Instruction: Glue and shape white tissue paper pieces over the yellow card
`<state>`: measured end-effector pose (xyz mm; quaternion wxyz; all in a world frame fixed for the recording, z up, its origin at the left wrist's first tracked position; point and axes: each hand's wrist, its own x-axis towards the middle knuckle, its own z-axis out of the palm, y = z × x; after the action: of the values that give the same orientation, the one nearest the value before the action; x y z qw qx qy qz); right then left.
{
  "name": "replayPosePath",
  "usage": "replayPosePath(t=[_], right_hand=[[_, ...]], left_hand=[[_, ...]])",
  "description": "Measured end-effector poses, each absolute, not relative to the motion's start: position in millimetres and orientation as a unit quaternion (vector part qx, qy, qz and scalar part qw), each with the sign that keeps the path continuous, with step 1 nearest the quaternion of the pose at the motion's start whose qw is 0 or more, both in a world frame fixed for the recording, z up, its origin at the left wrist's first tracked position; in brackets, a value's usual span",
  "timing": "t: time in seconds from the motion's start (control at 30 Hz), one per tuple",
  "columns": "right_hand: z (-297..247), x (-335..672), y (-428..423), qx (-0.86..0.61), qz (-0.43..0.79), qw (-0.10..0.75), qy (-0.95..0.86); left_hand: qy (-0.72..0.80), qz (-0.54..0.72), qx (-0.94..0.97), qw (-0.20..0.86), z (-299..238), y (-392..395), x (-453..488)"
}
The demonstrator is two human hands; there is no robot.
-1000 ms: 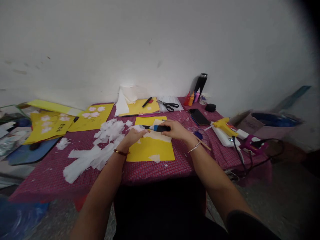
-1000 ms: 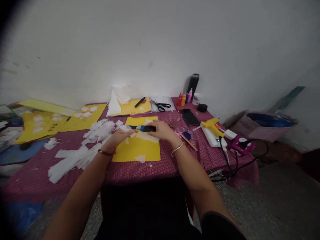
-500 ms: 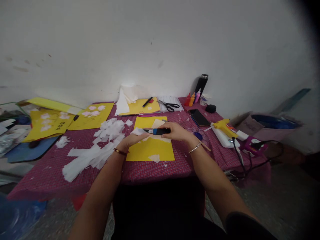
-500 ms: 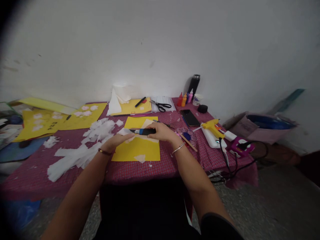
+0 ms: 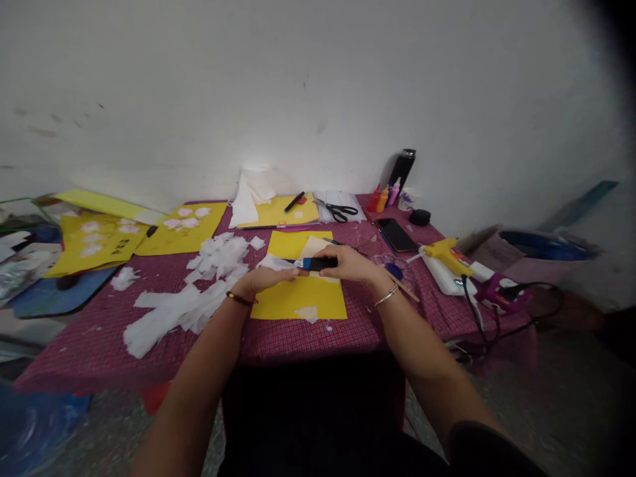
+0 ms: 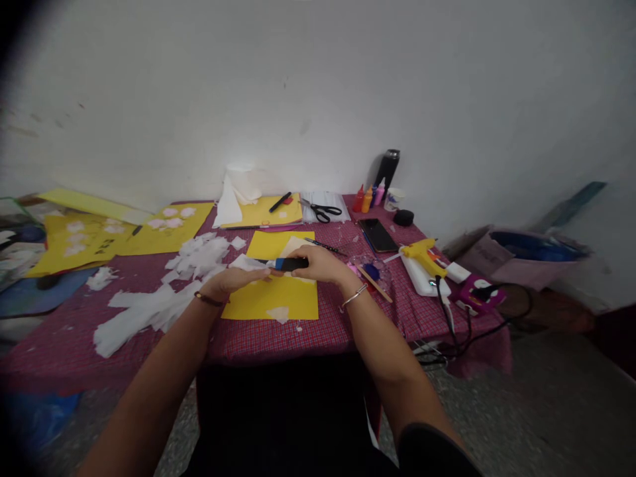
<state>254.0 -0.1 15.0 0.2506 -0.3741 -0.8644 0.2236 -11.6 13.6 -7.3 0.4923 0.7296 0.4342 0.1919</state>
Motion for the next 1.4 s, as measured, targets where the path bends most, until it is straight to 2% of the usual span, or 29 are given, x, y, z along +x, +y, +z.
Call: replayPosePath(t=[0.13,0.2,0.3,0.43,0.6,0.73,0.97,1.2,1.4], right_hand=[[10.4,251.8,1.7,-0.379,0.213,0.285,-0.854],[7.8,250.4,2.9,-0.376,0.207,0.314,-0.847],[5.5,247.4,3.3,-0.369,0.198,0.361,-0.833],[5.5,246.5,3.0,-0.368,0.194,0.411,-0.811],[4.9,255.7,8.3,-0.369,0.202,0.441,-0.793],[4.8,264.5,12.6,-0.374,0.204,0.426,-0.798],[6.9,266.7,12.1,-0.386,0.177,0.385,-0.819],[7.2,266.1,11.6,-0.408,0.113,0.348,-0.836],[5.7,269.0,12.5,-0.444,0.046,0.286,-0.848]], left_hand=[[0.266,0.142,0.705,0.642,-11.1,13.0,-4.0],[0.241,0.135,0.679,0.68,-13.2,13.0,-1.0],[0.27,0.168,0.657,0.684,-15.0,14.2,-1.7],[0.318,0.273,0.631,0.653,-10.7,17.3,-10.1],[0.241,0.368,0.558,0.704,-2.9,19.9,-18.7],[0.196,0.451,0.453,0.744,-0.2,20.9,-18.5],[0.268,0.571,0.324,0.705,5.8,28.5,-12.9],[0.293,0.565,0.288,0.716,10.5,29.5,-13.9],[0.378,0.557,0.216,0.708,12.5,34.7,-17.5]])
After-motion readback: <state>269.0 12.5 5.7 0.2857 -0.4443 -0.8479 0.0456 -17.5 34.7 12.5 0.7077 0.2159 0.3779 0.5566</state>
